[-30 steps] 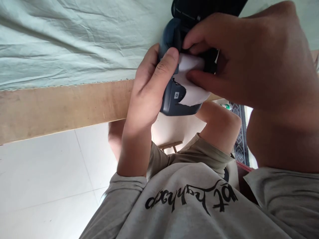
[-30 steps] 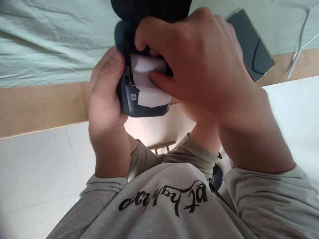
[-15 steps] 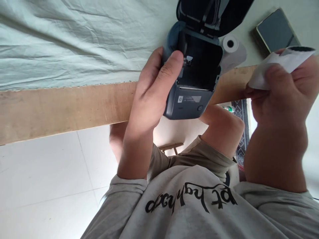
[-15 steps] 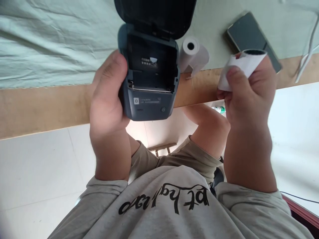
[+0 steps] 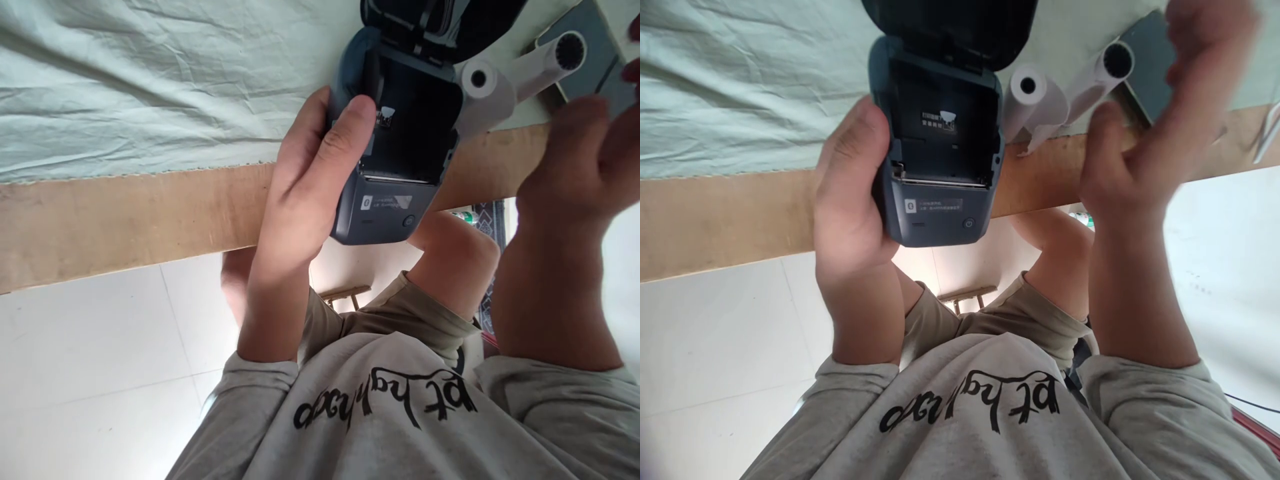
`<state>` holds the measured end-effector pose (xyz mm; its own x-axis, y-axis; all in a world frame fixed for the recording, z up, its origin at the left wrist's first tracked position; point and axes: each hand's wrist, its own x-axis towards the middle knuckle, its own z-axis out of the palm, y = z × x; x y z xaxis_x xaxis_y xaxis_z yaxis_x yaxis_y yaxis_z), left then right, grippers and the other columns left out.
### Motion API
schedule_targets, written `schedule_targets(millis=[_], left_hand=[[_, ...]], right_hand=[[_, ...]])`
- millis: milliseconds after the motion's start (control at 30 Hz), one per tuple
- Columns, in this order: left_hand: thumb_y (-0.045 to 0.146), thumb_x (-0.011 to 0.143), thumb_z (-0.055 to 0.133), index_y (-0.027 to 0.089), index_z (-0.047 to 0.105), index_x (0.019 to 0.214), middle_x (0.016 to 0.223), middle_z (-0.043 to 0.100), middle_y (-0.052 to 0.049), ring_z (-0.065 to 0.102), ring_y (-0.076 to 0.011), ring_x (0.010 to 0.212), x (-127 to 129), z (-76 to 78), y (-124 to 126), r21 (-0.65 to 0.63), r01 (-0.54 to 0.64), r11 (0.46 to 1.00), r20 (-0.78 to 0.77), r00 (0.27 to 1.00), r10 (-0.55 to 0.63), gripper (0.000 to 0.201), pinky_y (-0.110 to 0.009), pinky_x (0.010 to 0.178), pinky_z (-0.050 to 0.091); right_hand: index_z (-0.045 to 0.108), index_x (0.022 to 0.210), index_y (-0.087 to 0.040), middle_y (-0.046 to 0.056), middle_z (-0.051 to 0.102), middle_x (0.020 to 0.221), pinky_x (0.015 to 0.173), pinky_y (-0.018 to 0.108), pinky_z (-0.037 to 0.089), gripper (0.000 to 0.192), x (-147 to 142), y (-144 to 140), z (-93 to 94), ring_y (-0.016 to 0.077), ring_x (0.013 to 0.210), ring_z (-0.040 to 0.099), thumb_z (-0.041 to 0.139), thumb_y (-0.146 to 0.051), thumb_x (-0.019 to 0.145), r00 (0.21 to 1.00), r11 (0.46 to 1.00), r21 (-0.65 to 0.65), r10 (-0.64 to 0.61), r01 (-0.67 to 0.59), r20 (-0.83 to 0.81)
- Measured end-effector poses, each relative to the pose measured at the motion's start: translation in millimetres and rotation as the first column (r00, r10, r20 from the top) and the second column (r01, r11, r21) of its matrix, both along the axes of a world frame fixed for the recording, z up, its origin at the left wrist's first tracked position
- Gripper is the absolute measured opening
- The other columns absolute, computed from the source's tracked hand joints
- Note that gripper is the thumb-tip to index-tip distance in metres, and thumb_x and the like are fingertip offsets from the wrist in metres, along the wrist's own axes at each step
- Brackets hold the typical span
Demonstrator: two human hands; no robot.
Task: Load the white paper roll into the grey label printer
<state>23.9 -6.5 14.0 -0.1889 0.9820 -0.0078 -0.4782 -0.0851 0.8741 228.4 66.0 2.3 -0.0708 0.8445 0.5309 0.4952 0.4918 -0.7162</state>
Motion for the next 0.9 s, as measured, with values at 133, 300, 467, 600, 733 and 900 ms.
schedule_targets(millis=[133, 300, 467, 600, 733, 900], left_hand=[[0.046, 0.083, 0.042, 0.016, 0.048, 0.070, 0.067, 0.034, -0.002, 0.034, -0.0057, 0.064, 1, 3.0, -1, -0.018, -0.027, 0.999, 0.001, 1.000, 0.027, 0.034, -0.020, 0.055, 0.031], [0.048, 0.083, 0.039, 0.016, 0.048, 0.071, 0.067, 0.033, -0.002, 0.032, -0.0056, 0.063, 0, 1.6, -1, -0.015, -0.032, 0.999, -0.027, 0.999, 0.032, 0.036, -0.020, 0.054, 0.029], [0.047, 0.083, 0.040, 0.016, 0.046, 0.069, 0.067, 0.032, -0.002, 0.032, -0.0055, 0.062, 1, 1.5, 0, 0.004, -0.025, 1.000, -0.010, 1.000, 0.025, 0.035, -0.020, 0.055, 0.030], [0.045, 0.083, 0.043, 0.017, 0.045, 0.070, 0.067, 0.035, -0.002, 0.036, -0.0058, 0.064, 1, 2.5, -1, 0.007, -0.033, 0.999, 0.009, 0.999, 0.033, 0.031, -0.019, 0.057, 0.033], [0.042, 0.082, 0.046, 0.017, 0.046, 0.070, 0.067, 0.038, -0.001, 0.039, -0.0058, 0.065, -1, 2.9, -1, -0.010, -0.004, 1.000, 0.002, 1.000, 0.004, 0.027, -0.019, 0.059, 0.035], [0.044, 0.082, 0.044, 0.018, 0.048, 0.070, 0.066, 0.039, -0.001, 0.040, -0.0057, 0.063, 0, 2.4, -2, 0.017, -0.029, 0.999, -0.002, 1.000, 0.029, 0.029, -0.019, 0.056, 0.035]], right_hand=[[0.058, 0.104, -0.023, -0.004, 0.057, 0.101, 0.073, 0.025, 0.042, 0.034, -16, -14, 3.8, 0.0088, 0.093, 0.054, 0.050, -0.014, 0.072, 0.974, 0.967, 0.250, -0.007, -0.052, 0.228], [0.048, 0.117, -0.019, 0.002, 0.050, 0.111, 0.092, 0.025, 0.042, 0.043, -45, -22, 16.7, 0.0110, 0.107, 0.048, 0.045, -0.015, 0.075, 0.849, 0.997, 0.034, 0.044, -0.072, 0.526], [0.048, 0.114, -0.010, 0.006, 0.049, 0.109, 0.094, 0.025, 0.039, 0.041, -55, -20, 16.3, 0.0095, 0.104, 0.045, 0.040, -0.037, 0.084, 0.800, 0.999, -0.036, 0.041, -0.024, 0.599], [0.052, 0.103, -0.016, 0.001, 0.052, 0.102, 0.089, 0.025, 0.041, 0.027, -57, -19, 7.9, 0.0085, 0.097, 0.047, 0.045, -0.032, 0.082, 0.900, 0.998, 0.068, -0.038, 0.009, 0.433], [0.040, 0.119, -0.029, -0.003, 0.040, 0.118, 0.078, 0.020, 0.041, 0.051, -54, -27, 3.5, 0.0025, 0.089, 0.046, 0.053, -0.016, 0.072, 0.965, 0.999, 0.024, 0.015, -0.022, 0.261], [0.052, 0.104, -0.023, -0.003, 0.049, 0.095, 0.073, 0.019, 0.037, 0.049, -52, -37, 2.0, 0.0013, 0.079, 0.044, 0.045, -0.001, 0.060, 0.994, 0.985, -0.141, 0.104, -0.096, 0.044]])
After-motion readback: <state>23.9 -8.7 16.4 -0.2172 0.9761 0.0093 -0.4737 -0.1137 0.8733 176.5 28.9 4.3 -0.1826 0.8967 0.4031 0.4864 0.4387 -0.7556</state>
